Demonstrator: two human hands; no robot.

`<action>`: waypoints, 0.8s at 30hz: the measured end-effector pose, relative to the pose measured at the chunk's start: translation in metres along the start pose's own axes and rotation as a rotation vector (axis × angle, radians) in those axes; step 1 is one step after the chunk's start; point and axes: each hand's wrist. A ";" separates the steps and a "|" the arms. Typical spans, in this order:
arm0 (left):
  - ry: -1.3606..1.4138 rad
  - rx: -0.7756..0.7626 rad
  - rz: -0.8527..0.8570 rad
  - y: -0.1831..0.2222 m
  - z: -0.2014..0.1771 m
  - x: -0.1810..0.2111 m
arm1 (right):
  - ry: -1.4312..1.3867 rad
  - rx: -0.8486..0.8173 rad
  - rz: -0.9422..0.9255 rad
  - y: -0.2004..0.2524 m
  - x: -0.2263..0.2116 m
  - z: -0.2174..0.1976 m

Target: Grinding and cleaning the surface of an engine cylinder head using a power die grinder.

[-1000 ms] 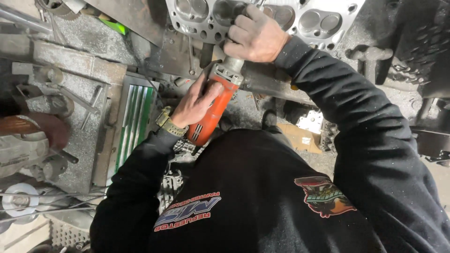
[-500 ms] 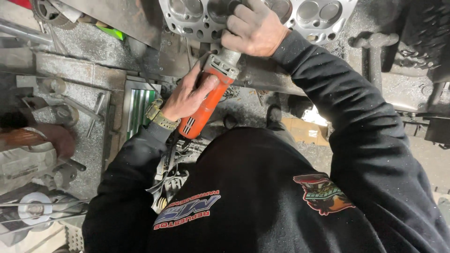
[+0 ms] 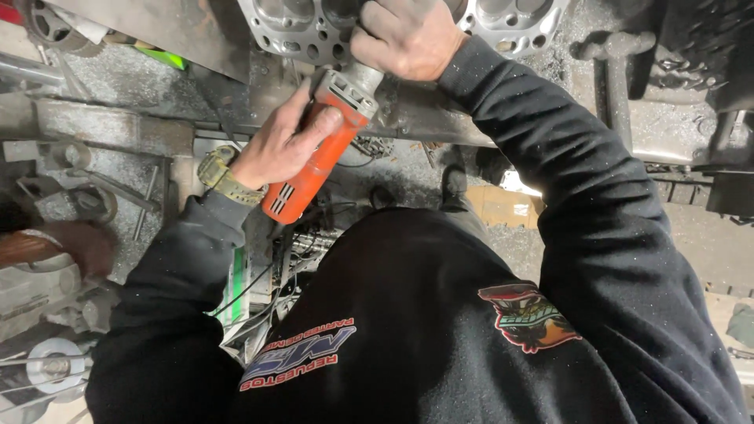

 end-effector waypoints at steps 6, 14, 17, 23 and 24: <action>-0.028 -0.068 -0.085 -0.010 -0.007 -0.009 | 0.058 0.024 -0.002 0.003 0.000 0.002; -0.124 -0.100 0.040 -0.022 -0.025 0.007 | 0.097 0.027 0.031 0.000 -0.004 -0.001; -0.127 -0.122 0.102 -0.026 -0.032 -0.002 | 0.102 0.012 0.036 0.001 -0.003 0.000; -0.160 -0.163 0.141 -0.036 -0.041 0.014 | 0.126 0.014 0.046 0.002 -0.006 -0.001; -0.147 -0.186 0.125 -0.039 -0.043 0.021 | 0.132 0.021 0.051 0.001 -0.006 -0.001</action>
Point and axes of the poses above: each hand's wrist, its own y-axis away from the middle knuckle, its own z-axis out of the palm, x = y × z, and after that the axes turned 14 degrees about x, right-handed
